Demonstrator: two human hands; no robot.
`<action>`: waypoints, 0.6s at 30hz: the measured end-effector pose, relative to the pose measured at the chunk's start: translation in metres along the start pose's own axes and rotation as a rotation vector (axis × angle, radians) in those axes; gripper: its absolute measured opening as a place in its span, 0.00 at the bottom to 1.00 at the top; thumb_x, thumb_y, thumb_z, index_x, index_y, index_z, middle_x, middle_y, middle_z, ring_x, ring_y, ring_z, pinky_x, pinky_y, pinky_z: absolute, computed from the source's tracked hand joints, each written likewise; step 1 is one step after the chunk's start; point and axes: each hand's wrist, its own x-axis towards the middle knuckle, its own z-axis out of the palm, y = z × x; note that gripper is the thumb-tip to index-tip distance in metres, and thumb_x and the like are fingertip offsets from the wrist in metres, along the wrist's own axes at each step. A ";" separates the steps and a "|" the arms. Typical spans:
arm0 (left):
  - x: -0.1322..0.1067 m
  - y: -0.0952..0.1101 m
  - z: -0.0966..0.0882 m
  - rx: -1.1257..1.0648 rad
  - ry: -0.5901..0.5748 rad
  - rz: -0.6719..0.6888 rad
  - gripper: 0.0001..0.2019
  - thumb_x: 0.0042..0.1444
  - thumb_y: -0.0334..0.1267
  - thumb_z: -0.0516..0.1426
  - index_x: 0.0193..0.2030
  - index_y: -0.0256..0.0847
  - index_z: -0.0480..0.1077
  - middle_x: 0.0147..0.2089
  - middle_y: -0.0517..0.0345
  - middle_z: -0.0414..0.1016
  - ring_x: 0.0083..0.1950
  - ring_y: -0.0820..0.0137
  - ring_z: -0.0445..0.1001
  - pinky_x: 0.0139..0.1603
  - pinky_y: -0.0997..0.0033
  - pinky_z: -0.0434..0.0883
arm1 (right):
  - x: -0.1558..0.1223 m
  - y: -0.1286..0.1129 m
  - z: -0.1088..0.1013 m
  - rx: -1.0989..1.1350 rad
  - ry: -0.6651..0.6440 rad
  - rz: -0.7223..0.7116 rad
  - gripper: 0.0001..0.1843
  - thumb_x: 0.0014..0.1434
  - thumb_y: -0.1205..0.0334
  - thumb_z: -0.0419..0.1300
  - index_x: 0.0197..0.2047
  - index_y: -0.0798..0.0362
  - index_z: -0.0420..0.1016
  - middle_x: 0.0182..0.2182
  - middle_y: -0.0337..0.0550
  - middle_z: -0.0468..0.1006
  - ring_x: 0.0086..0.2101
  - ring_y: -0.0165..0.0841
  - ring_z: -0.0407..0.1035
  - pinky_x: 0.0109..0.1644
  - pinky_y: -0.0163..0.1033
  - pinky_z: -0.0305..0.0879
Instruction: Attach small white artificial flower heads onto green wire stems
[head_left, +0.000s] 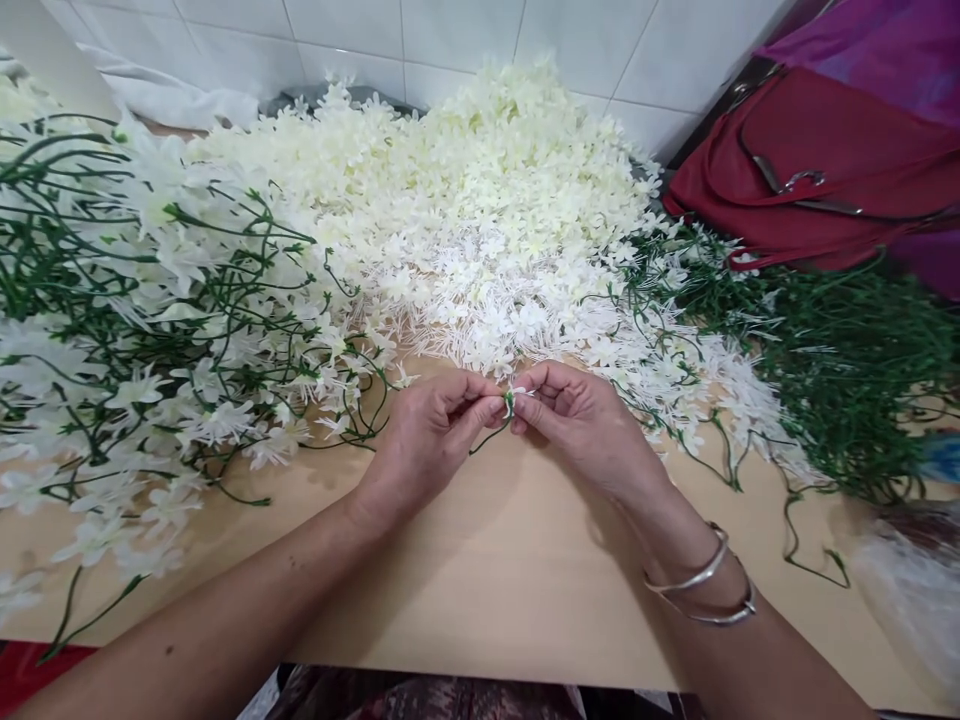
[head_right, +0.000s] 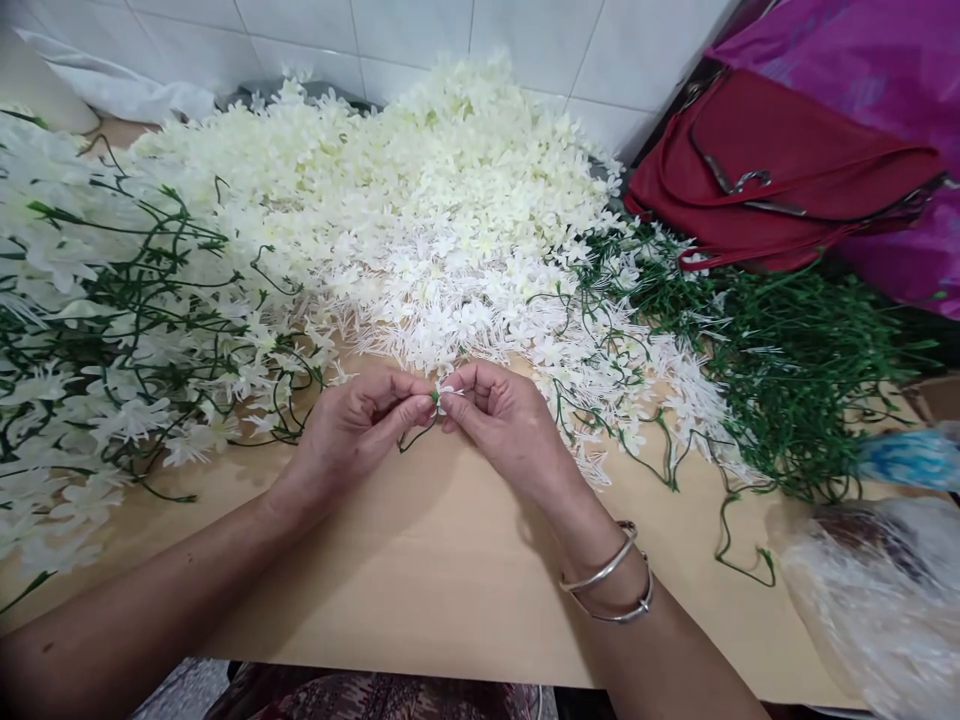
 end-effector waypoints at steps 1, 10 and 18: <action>0.000 0.001 0.000 0.016 0.000 0.001 0.07 0.66 0.38 0.60 0.39 0.41 0.79 0.32 0.59 0.83 0.31 0.73 0.76 0.33 0.75 0.71 | 0.000 0.000 0.001 0.002 0.002 -0.001 0.19 0.56 0.45 0.74 0.35 0.51 0.77 0.24 0.37 0.80 0.26 0.30 0.72 0.34 0.38 0.66; 0.003 -0.001 0.003 -0.186 -0.014 -0.078 0.08 0.65 0.40 0.61 0.44 0.39 0.78 0.35 0.55 0.84 0.35 0.71 0.80 0.37 0.73 0.76 | 0.004 0.000 -0.004 0.067 -0.047 0.023 0.21 0.53 0.44 0.75 0.35 0.51 0.77 0.24 0.36 0.79 0.27 0.31 0.73 0.36 0.39 0.67; 0.002 0.003 0.000 -0.101 -0.019 -0.058 0.08 0.67 0.40 0.60 0.41 0.39 0.77 0.32 0.57 0.81 0.32 0.73 0.76 0.34 0.75 0.72 | 0.003 -0.004 -0.009 0.070 -0.075 0.027 0.22 0.52 0.42 0.76 0.34 0.51 0.78 0.23 0.36 0.79 0.27 0.31 0.72 0.37 0.40 0.66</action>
